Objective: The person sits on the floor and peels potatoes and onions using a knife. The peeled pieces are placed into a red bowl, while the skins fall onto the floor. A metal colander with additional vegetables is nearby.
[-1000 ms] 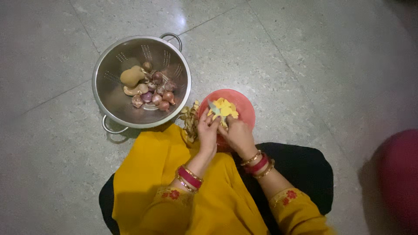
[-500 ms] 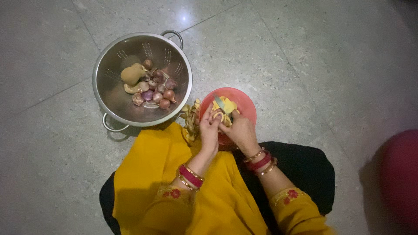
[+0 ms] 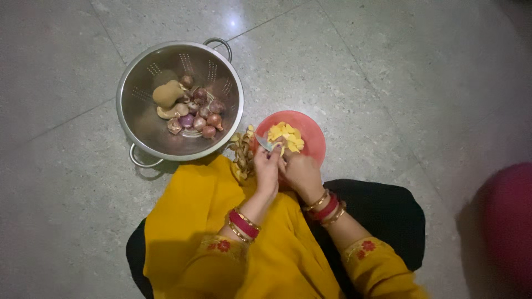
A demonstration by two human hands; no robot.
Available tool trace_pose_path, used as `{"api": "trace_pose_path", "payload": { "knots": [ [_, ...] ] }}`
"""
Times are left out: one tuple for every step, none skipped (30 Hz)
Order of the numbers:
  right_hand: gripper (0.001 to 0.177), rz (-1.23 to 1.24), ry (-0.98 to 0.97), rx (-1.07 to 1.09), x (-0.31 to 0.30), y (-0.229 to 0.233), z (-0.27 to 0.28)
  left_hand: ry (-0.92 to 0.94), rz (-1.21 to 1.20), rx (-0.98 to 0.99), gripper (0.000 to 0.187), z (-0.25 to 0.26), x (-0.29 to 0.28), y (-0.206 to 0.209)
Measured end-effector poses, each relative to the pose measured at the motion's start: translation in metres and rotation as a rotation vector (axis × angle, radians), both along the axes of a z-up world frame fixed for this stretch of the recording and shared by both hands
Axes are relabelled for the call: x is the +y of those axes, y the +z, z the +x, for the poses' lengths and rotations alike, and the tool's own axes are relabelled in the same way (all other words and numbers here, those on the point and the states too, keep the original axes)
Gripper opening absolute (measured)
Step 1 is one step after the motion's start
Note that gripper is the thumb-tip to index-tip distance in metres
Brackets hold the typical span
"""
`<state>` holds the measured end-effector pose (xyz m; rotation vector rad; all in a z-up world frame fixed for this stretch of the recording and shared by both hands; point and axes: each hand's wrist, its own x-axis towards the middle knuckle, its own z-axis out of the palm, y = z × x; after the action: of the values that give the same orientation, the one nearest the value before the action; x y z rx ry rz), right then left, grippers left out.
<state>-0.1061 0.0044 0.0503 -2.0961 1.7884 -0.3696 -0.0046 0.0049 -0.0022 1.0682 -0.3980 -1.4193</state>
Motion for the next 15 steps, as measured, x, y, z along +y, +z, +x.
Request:
{"api": "trace_pose_path", "payload": {
  "knots": [
    [0.039, -0.026, 0.025, -0.008, 0.001, -0.002, 0.0, -0.003, 0.059, -0.003, 0.052, 0.0, 0.001, 0.001],
    [0.038, -0.051, 0.05, -0.018, 0.002, -0.003, 0.001, 0.012, 0.024, 0.006, 0.052, -0.001, 0.001, 0.002],
    [0.038, -0.042, 0.047, -0.02, 0.002, -0.004, 0.0, 0.026, -0.012, 0.015, 0.053, -0.002, 0.0, 0.001],
    [0.037, -0.032, 0.044, -0.023, 0.001, -0.004, -0.001, 0.041, -0.047, 0.023, 0.053, -0.002, 0.0, 0.0],
    [0.037, -0.022, 0.042, -0.027, -0.001, -0.003, -0.002, 0.032, -0.074, 0.025, 0.048, -0.001, 0.0, -0.003],
    [0.037, -0.046, 0.035, -0.068, -0.002, -0.002, -0.003, 0.023, -0.099, 0.026, 0.044, -0.001, 0.0, -0.006],
    [0.038, -0.071, 0.029, -0.109, -0.004, 0.0, -0.004, 0.015, -0.124, 0.028, 0.041, -0.001, -0.001, -0.007],
    [0.039, -0.096, 0.022, -0.15, -0.006, 0.003, -0.005, 0.015, -0.106, 0.038, 0.047, 0.0, -0.001, -0.007],
    [0.041, -0.099, 0.007, -0.155, -0.008, 0.005, -0.005, 0.016, -0.088, 0.048, 0.054, 0.001, -0.003, -0.006],
    [0.043, -0.102, -0.008, -0.16, -0.011, 0.008, -0.006, 0.016, -0.068, 0.058, 0.062, 0.002, -0.004, -0.005],
    [0.044, -0.104, -0.023, -0.165, -0.012, 0.009, -0.006, 0.003, -0.072, 0.043, 0.062, 0.002, -0.004, -0.003],
    [0.045, -0.076, -0.033, -0.158, -0.013, 0.011, -0.005, -0.011, -0.077, 0.027, 0.063, 0.003, -0.005, -0.001],
    [0.046, -0.049, -0.042, -0.15, -0.013, 0.012, -0.005, -0.024, -0.081, 0.012, 0.063, 0.003, -0.006, 0.0],
    [0.047, -0.022, -0.052, -0.144, -0.013, 0.013, -0.005, -0.021, -0.087, 0.025, 0.063, 0.003, -0.006, 0.002],
    [0.046, -0.039, -0.045, -0.159, -0.013, 0.013, -0.005, -0.018, -0.093, 0.038, 0.062, 0.002, -0.006, 0.003]
  ]
}}
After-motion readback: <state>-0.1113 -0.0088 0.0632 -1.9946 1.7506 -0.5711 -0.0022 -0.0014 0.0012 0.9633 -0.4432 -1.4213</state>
